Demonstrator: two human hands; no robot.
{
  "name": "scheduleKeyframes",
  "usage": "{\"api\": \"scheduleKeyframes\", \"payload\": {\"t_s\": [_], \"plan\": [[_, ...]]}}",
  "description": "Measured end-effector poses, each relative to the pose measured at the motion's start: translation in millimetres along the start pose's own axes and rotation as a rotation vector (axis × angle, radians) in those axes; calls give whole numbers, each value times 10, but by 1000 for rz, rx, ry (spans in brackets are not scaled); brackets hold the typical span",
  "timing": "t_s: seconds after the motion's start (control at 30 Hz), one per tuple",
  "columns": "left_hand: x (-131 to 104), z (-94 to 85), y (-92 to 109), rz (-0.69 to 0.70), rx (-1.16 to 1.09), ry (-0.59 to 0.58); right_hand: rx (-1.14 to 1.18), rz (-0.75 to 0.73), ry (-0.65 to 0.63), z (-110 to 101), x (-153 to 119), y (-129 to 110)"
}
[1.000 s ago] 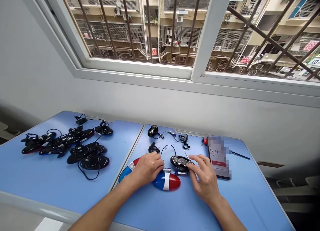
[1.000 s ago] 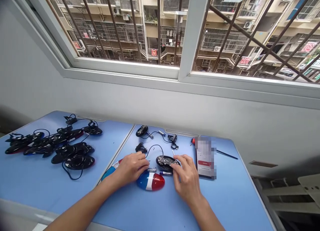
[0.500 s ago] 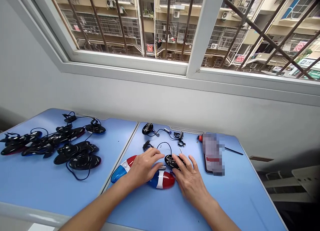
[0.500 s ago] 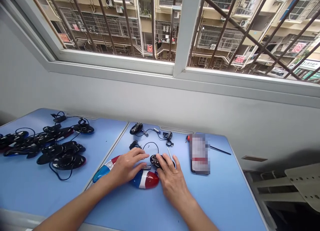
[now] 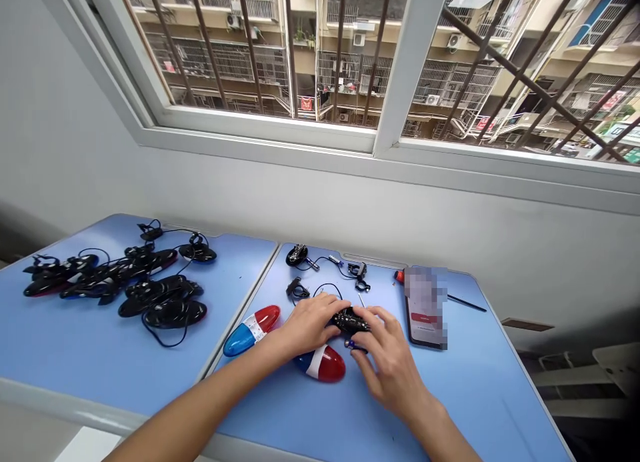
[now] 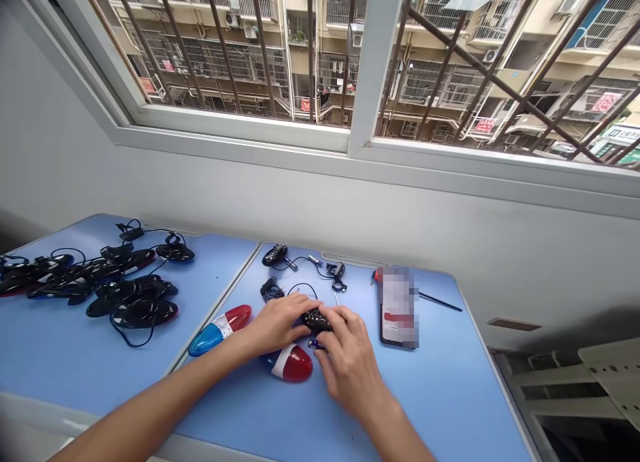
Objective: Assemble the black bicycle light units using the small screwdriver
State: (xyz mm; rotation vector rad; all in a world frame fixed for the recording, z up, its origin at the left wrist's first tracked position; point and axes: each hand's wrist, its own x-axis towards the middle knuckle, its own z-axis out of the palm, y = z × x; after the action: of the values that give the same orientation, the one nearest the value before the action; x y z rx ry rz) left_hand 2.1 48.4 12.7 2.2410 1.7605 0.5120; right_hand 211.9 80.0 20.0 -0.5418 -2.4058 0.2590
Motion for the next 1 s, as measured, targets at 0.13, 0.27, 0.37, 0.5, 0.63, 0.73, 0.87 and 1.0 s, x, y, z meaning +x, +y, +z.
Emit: {"api": "scheduleKeyframes", "payload": {"t_s": [0.13, 0.27, 0.37, 0.5, 0.63, 0.73, 0.87, 1.0], "plan": [[-63, -27, -20, 5, -62, -15, 557, 499, 176, -109, 46, 46], [-154, -100, -48, -4, -197, -67, 1104, 895, 235, -125, 76, 92], [-185, -133, -70, -2, -255, -105, 1241, 982, 270, -133, 90, 106], [-189, -143, -71, 3, -339, -144, 1267, 1010, 230, -118, 70, 131], [-180, -131, -61, -15, -408, -170, 1172, 943, 211, -75, 45, 146], [-175, -118, -54, -25, -437, -174, 1038, 880, 205, -51, 56, 127], [-185, -116, -32, -8, -450, -179, 954, 840, 191, -19, 70, 100], [-197, -113, -18, -2, -449, -179, 841, 802, 104, -1, 47, 105]]}}
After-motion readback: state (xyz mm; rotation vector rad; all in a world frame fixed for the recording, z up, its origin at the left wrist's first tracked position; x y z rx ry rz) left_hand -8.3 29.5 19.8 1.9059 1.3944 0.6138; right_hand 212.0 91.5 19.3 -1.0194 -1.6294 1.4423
